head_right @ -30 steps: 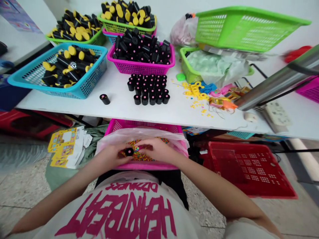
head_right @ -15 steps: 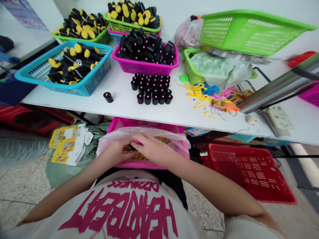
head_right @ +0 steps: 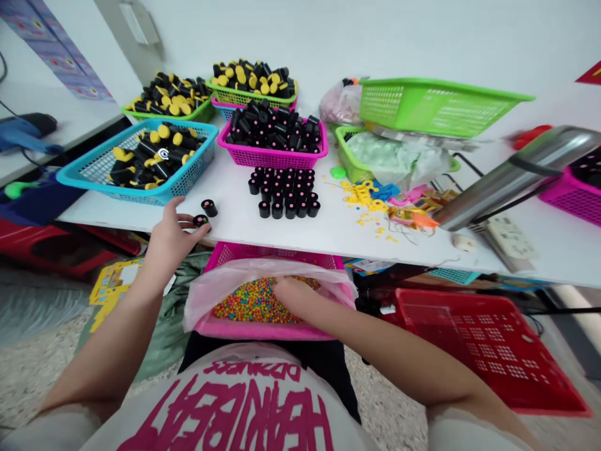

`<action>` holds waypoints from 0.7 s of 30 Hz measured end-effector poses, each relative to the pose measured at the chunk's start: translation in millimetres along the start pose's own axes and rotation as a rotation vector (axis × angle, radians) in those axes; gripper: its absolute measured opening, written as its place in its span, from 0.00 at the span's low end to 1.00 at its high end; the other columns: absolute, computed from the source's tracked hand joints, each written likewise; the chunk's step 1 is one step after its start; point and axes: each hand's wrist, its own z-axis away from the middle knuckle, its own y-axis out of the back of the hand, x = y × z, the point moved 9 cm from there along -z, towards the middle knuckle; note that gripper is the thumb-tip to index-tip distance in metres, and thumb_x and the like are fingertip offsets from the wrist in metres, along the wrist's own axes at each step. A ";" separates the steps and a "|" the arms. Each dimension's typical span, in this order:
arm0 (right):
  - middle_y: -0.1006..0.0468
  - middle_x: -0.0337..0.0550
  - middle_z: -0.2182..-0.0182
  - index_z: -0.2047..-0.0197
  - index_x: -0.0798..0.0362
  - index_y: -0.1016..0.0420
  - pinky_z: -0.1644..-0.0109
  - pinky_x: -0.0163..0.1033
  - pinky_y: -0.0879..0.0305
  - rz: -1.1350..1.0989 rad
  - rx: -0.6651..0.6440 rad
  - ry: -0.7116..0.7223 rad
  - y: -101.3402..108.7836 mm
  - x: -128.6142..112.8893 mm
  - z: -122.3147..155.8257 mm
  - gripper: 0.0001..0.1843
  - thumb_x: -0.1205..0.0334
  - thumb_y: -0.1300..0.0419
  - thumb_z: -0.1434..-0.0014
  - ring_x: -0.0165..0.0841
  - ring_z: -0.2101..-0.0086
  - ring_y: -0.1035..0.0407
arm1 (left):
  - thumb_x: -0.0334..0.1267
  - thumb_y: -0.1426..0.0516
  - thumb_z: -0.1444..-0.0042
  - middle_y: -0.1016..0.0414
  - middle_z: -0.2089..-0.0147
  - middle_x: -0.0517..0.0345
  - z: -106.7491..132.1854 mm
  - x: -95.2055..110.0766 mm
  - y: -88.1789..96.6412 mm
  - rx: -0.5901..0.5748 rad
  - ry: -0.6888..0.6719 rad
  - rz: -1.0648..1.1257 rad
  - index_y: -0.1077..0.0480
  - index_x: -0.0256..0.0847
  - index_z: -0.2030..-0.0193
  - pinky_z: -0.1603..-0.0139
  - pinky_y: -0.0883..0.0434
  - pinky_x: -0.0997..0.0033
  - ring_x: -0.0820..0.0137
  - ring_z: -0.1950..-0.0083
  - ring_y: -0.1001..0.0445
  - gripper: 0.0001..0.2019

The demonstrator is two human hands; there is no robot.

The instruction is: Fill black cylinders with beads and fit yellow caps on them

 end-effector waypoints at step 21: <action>0.19 0.46 0.55 0.48 0.49 0.23 0.51 0.39 0.32 -0.061 -0.150 0.399 -29.7 -62.7 -28.0 0.19 0.71 0.42 0.42 0.38 0.54 0.26 | 0.37 0.41 0.42 0.21 0.55 0.35 -106.6 98.6 -108.4 -0.278 -0.101 -0.089 0.33 0.24 0.40 0.55 0.28 0.65 0.62 0.66 0.20 0.25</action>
